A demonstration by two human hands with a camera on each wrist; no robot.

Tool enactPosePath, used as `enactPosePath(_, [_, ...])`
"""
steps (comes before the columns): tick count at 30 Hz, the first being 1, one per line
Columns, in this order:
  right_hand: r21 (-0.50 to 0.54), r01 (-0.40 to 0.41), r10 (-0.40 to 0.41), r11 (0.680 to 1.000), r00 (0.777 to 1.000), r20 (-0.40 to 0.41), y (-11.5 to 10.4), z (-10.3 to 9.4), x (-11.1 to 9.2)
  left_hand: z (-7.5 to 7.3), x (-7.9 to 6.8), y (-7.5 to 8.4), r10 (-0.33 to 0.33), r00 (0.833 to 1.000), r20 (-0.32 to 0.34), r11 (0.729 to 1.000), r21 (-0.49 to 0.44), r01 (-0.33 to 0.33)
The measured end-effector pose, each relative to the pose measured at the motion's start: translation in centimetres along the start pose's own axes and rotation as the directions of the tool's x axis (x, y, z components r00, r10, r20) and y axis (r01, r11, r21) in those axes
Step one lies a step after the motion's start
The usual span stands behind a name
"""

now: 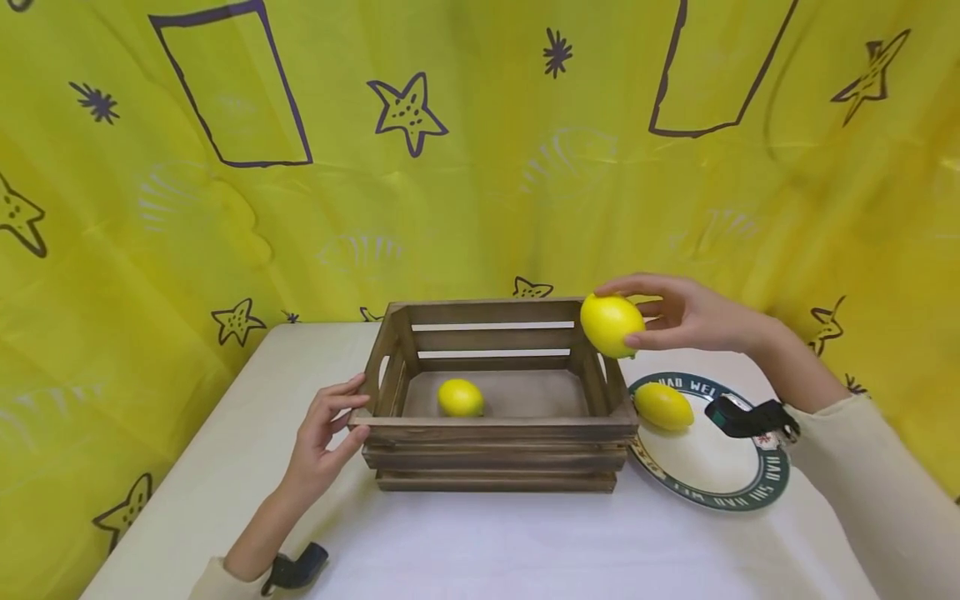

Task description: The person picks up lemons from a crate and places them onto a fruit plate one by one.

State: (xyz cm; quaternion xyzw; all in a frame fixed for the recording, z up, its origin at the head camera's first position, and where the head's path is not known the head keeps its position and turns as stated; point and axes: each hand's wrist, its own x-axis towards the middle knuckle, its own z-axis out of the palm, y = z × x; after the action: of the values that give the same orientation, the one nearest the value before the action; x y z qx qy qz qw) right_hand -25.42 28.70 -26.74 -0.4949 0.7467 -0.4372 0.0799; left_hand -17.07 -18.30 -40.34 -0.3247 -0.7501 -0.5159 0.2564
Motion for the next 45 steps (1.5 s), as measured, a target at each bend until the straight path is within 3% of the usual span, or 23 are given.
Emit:
enactPosePath(10, [-0.064, -0.065, 0.06, 0.996, 0.995, -0.075, 0.7, 0.1, -2.8, -0.1, 0.1, 0.0, 0.013, 1.0, -0.006, 1.0, 0.002, -0.013])
enactPosePath(17, [-0.009, -0.068, 0.066, 0.998, 0.99, -0.123, 1.9, 0.5, -4.9, 0.1, 0.1, -0.1, 0.01, 1.0, -0.005, 1.0, -0.004, -0.01])
enactPosePath(24, [-0.058, -0.114, 0.102, 0.992, 0.978, -0.18, 3.0, 1.2, -7.1, 0.3, 0.2, -0.2, 0.021, 1.0, 0.0, 1.0, -0.02, -0.021])
enactPosePath(33, [0.079, -0.174, 0.185, 0.982, 0.966, -0.181, 5.2, 2.6, -9.8, 0.3, 0.2, -0.3, 0.013, 1.0, -0.002, 1.0, -0.005, -0.013])
enactPosePath(45, [-0.026, -0.264, 0.252, 0.964, 0.942, -0.223, 6.9, 4.9, -11.7, 0.1, 0.1, -0.1, 0.017, 1.0, -0.008, 1.0, -0.003, -0.017])
